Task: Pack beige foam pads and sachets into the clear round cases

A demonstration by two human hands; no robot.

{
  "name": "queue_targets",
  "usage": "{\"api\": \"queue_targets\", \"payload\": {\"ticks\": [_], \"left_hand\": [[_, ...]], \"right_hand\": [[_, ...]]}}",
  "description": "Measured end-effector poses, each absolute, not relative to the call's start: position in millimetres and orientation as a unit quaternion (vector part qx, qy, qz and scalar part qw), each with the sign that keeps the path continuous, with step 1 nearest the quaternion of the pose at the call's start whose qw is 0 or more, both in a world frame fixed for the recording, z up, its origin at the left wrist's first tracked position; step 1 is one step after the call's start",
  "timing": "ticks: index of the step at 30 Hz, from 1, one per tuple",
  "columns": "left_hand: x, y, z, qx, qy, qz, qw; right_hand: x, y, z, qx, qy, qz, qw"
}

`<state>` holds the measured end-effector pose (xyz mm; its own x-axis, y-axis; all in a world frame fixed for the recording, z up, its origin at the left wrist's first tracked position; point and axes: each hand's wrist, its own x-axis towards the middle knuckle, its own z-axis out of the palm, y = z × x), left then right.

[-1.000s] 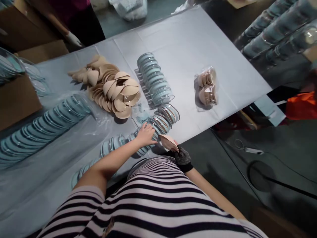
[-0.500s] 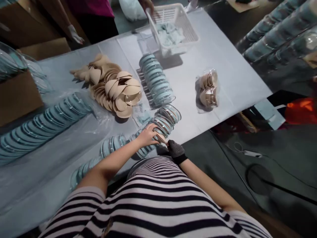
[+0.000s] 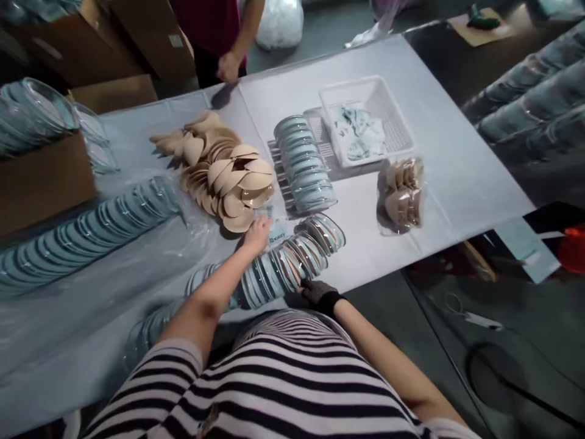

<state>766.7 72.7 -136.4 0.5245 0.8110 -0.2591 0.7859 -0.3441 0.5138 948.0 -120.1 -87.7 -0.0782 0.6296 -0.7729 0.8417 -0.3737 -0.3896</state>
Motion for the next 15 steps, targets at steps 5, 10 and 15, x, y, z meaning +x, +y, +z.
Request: {"api": "queue_targets", "payload": {"ticks": [5,10,15], "left_hand": [[761,119,-150,0.798,0.525,-0.027,0.294],[761,107,-111,0.810,0.490,0.022,0.321],[769,68,-64,0.719,0.427,0.169,0.521]], "right_hand": [[954,-123,-79,0.676,0.522,-0.507,0.116],[974,-87,-48,0.734,0.548,-0.398,-0.053],[969,-2,-36,0.663,0.565,-0.385,-0.304]]}}
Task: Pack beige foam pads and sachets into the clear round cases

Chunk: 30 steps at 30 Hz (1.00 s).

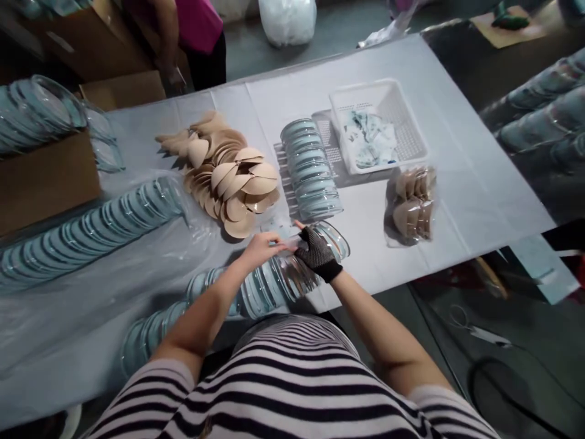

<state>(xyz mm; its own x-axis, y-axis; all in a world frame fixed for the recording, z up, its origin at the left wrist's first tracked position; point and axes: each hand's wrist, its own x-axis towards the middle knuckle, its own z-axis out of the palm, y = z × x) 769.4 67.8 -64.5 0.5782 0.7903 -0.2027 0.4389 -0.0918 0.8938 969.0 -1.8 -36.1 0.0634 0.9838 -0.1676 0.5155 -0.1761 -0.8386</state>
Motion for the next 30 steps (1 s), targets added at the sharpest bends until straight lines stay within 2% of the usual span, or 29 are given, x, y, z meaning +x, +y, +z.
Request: {"api": "queue_targets", "payload": {"ticks": [2,4,7,10,12,14,16,18,20,25,30], "left_hand": [[773,53,-63,0.608,0.454,0.233,0.608],[775,40,-70,0.519,0.475,0.278,0.654],[773,26,-81,0.471,0.528,0.315,0.633],[773,21,-87,0.483,0.550,0.339,0.591],[776,31,-91,0.517,0.538,0.331,0.578],[780,58,-98,0.557,0.546,0.328,0.533],[781,101,-110,0.589,0.601,0.321,0.435],[780,148,-124,0.604,0.680,0.263,0.322],[778,184,-138,0.610,0.722,0.185,0.270],[776,193,-143,0.673,0.672,0.122,0.284],[775,140,-96,0.748,0.496,0.226,0.378]], "right_hand": [[956,19,-40,-0.669,-0.515,0.425,0.325],[944,22,-46,-0.699,-0.469,0.423,0.335],[934,3,-55,-0.709,-0.454,0.441,0.312],[935,-18,-60,-0.636,-0.458,0.546,0.297],[939,-21,-61,-0.612,-0.448,0.575,0.306],[947,-15,-62,-0.641,-0.425,0.544,0.335],[957,-4,-63,-0.675,-0.406,0.494,0.369],[968,5,-63,-0.687,-0.406,0.468,0.379],[977,11,-62,-0.696,-0.421,0.459,0.356],[995,28,-53,-0.700,-0.506,0.405,0.300],[995,77,-38,-0.652,-0.637,0.291,0.291]]}}
